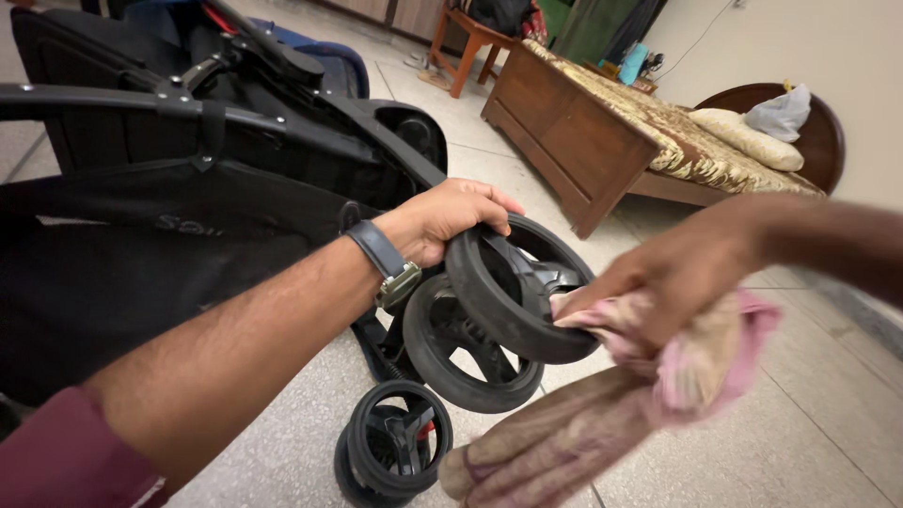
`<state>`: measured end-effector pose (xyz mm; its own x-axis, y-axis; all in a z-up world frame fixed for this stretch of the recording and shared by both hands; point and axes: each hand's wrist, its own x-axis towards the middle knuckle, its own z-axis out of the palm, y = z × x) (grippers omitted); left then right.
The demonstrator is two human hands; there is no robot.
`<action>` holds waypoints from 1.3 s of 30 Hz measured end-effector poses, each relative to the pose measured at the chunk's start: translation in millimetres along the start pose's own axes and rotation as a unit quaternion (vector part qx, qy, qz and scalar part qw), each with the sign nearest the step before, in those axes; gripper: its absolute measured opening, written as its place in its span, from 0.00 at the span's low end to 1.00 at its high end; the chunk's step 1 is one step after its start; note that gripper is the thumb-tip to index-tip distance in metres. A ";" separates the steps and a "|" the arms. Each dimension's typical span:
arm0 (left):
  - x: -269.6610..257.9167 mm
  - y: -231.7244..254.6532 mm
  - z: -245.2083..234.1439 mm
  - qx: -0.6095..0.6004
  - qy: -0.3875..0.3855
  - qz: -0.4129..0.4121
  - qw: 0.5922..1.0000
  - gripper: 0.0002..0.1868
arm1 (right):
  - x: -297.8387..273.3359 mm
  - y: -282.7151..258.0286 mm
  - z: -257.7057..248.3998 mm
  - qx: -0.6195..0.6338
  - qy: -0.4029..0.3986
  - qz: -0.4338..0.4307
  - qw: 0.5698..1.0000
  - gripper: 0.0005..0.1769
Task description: The person wipes the wheels and frame of a black stroller using a cloth. They rotate each wheel to clean the tire and hub, then wipe the frame and handlebar areas. The stroller remains on the floor throughout the clip.
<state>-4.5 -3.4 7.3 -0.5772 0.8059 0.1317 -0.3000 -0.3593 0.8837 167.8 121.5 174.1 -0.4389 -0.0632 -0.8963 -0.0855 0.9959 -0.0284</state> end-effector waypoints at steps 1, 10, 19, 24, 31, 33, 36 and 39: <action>-1.2 -1.6 -1.9 0.001 0.008 0.000 1.000 0.14 | -5.7 7.0 -4.0 0.029 -0.014 0.008 0.999 0.51; -7.4 -1.7 7.5 -0.010 0.032 0.002 0.999 0.15 | 10.1 44.9 13.5 0.329 -0.077 -0.086 0.937 0.48; -7.5 0.5 0.7 -0.008 0.007 -0.012 1.000 0.17 | -7.3 37.2 -7.3 -0.007 0.041 0.131 0.991 0.46; -5.7 -0.1 0.9 -0.040 -0.027 -0.045 0.998 0.22 | 5.0 33.5 7.5 -0.126 0.131 0.058 0.982 0.40; -1.7 1.1 -1.3 -0.021 -0.028 -0.033 0.999 0.22 | -1.5 32.2 13.3 0.179 0.043 -0.076 0.980 0.28; -4.5 2.7 -0.6 -0.008 -0.021 -0.028 0.999 0.22 | -10.2 32.4 4.2 0.153 0.055 -0.019 0.987 0.29; -6.6 3.9 0.3 -0.012 -0.019 -0.034 0.999 0.21 | -21.0 36.7 -9.8 0.158 0.148 0.032 0.976 0.28; -8.7 5.2 3.0 -0.014 -0.011 -0.034 0.999 0.21 | -24.4 40.3 -7.3 0.232 0.244 0.014 0.942 0.25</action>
<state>1.3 -10.9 12.2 -0.5380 0.8389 0.0822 -0.3598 -0.3168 0.8776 168.5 162.7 198.0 -0.8036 0.0546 -0.5927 0.2824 0.9115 -0.2990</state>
